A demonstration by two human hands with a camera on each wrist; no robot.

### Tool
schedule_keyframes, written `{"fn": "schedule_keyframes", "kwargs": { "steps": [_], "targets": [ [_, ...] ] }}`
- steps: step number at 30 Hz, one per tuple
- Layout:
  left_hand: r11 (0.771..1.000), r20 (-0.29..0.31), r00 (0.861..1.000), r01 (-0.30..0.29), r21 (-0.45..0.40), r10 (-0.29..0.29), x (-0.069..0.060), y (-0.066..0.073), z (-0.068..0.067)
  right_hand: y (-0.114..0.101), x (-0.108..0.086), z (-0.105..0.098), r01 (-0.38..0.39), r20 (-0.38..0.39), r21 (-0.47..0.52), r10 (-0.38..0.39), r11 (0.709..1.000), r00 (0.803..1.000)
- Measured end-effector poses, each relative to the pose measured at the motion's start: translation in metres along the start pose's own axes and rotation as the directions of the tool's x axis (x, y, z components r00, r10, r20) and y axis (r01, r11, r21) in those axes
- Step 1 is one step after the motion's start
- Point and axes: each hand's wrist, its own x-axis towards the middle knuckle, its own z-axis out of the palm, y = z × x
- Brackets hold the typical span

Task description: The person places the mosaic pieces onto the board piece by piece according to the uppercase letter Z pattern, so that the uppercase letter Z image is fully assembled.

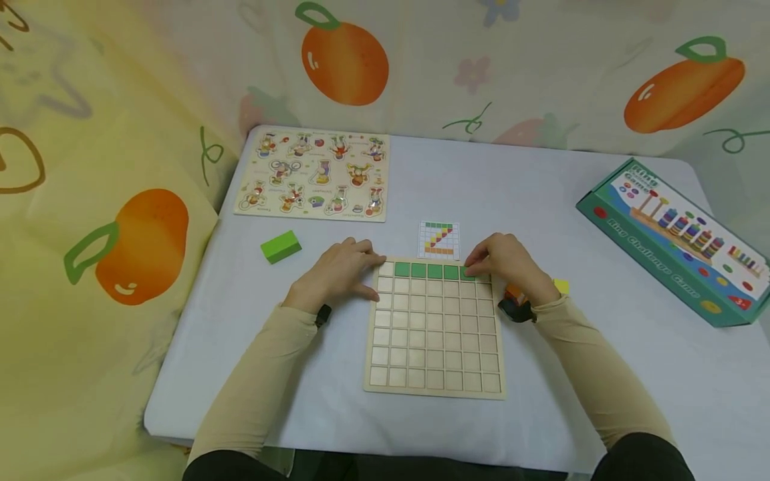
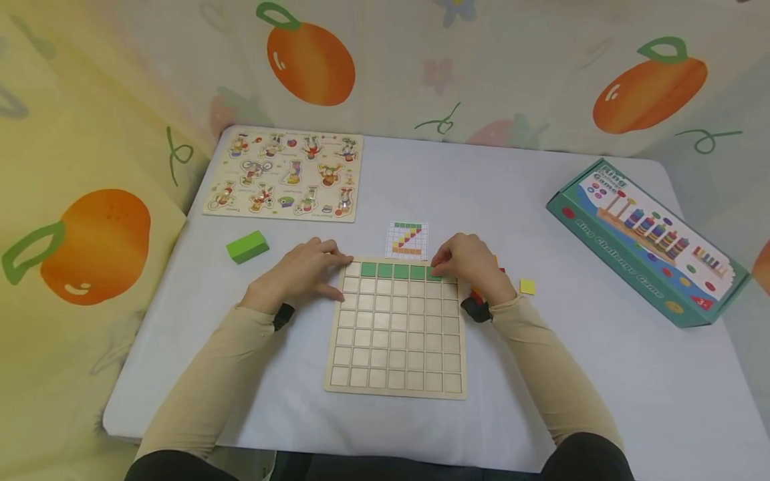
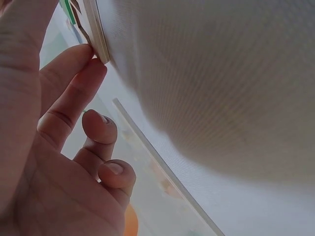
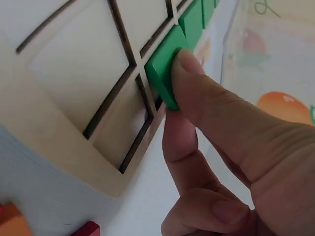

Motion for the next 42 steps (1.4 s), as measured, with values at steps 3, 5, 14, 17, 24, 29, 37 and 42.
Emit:
{"fn": "schedule_keyframes", "kwargs": {
  "steps": [3, 5, 14, 17, 24, 29, 37, 42],
  "targets": [
    [1.000, -0.002, 1.000, 0.000, -0.003, 0.000, 0.000, 0.001, 0.000, -0.001, -0.001, 0.002, -0.001, -0.012, -0.014, 0.001, 1.000, 1.000],
    [1.000, -0.004, 1.000, -0.002, -0.003, 0.002, -0.001, 0.001, -0.001, -0.002, -0.002, 0.003, -0.006, -0.028, -0.046, 0.005, 0.999, 1.000],
    [1.000, -0.001, 1.000, -0.002, 0.014, 0.002, 0.000, 0.001, 0.000, -0.004, -0.013, 0.008, 0.032, -0.102, -0.194, -0.053, 0.980, 0.993],
    [1.000, -0.002, 1.000, 0.000, 0.013, 0.000, 0.000, 0.001, 0.000, 0.003, -0.018, 0.002, 0.011, -0.114, -0.141, -0.027, 0.990, 0.993],
    [1.000, -0.002, 1.000, 0.002, 0.006, -0.002, -0.002, 0.001, -0.001, 0.021, -0.029, -0.012, -0.021, -0.144, -0.162, -0.003, 0.987, 0.990],
    [1.000, -0.006, 1.000, 0.002, 0.003, -0.002, -0.002, 0.002, -0.001, 0.034, -0.037, -0.018, -0.088, -0.132, -0.125, 0.071, 0.988, 0.989],
    [1.000, -0.005, 1.000, 0.005, -0.006, -0.005, -0.002, 0.003, -0.001, 0.050, -0.044, -0.027, -0.172, -0.114, -0.102, 0.160, 0.980, 0.981],
    [1.000, -0.009, 1.000, 0.008, -0.004, -0.008, -0.001, 0.003, -0.002, 0.054, -0.044, -0.032, -0.192, -0.132, -0.106, 0.177, 0.976, 0.975]
  ]
}}
